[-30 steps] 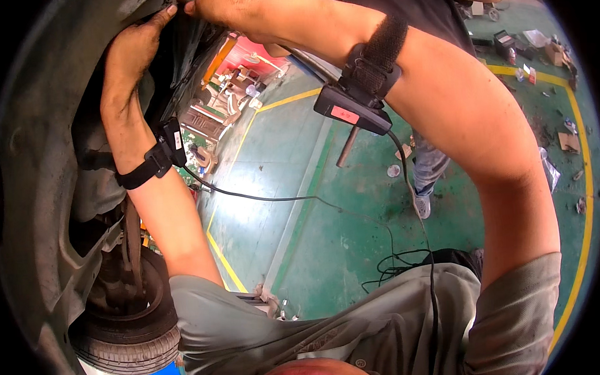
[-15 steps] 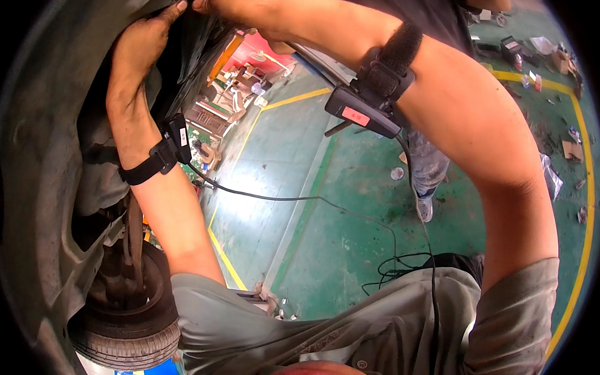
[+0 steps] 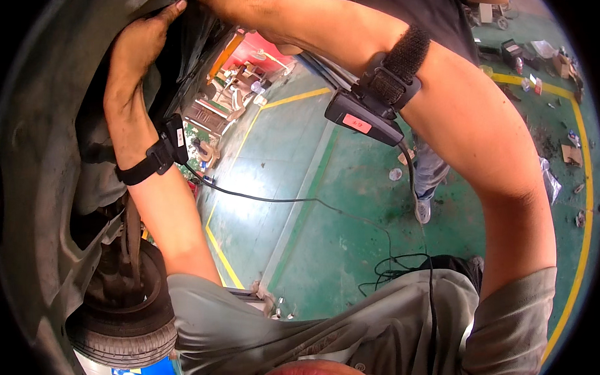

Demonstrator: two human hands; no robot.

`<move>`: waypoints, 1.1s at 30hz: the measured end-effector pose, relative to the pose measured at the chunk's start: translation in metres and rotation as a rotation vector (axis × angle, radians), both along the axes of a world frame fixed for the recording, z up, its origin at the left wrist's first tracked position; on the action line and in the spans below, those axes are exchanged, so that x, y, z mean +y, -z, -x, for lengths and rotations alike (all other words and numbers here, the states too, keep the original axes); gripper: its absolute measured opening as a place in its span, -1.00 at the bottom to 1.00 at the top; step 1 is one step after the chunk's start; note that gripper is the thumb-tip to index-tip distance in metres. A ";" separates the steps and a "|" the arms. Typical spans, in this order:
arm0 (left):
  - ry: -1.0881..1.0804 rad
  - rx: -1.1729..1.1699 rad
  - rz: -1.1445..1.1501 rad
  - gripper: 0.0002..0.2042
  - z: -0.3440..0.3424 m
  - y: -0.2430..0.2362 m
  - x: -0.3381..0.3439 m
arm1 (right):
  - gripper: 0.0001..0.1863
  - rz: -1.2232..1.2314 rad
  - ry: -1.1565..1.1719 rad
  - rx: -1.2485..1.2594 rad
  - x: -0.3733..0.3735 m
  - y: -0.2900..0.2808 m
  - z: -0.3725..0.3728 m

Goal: The person uses metal rods to work on a car's undercarriage, then handles small black parts and screws taken from a plastic bag.

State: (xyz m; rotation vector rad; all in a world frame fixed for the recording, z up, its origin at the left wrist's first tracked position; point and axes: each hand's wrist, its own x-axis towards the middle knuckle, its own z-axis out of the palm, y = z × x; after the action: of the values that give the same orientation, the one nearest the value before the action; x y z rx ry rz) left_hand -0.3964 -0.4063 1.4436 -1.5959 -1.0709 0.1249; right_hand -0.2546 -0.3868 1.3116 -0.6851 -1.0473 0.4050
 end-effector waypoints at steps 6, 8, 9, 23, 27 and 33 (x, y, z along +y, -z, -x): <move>0.220 -0.067 0.039 -0.60 0.001 0.000 0.002 | -0.46 0.022 -0.333 -0.149 0.011 -0.003 -0.032; 0.261 -0.110 0.054 -0.60 0.000 0.003 0.007 | -0.50 -0.081 -0.130 -0.378 0.031 -0.009 -0.026; 0.245 -0.201 0.077 -0.61 -0.006 0.004 0.002 | -0.51 -0.088 -0.225 -0.312 0.035 -0.010 -0.020; 0.193 -0.043 -0.006 -0.64 -0.009 0.008 -0.006 | -0.60 -0.060 -0.313 -0.120 0.016 -0.006 -0.020; 0.193 -0.047 0.016 -0.65 -0.008 0.004 -0.002 | -0.73 0.003 -1.354 0.155 0.050 -0.010 -0.030; 0.223 -0.353 0.107 -0.65 -0.018 0.016 -0.023 | -0.79 0.135 -1.490 0.248 0.031 -0.008 -0.021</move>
State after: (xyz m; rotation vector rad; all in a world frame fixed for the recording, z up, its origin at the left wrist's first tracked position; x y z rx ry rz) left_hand -0.3787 -0.4289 1.4277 -1.8678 -1.1574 -0.2628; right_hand -0.2340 -0.3559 1.3200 0.1718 -1.1403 1.7956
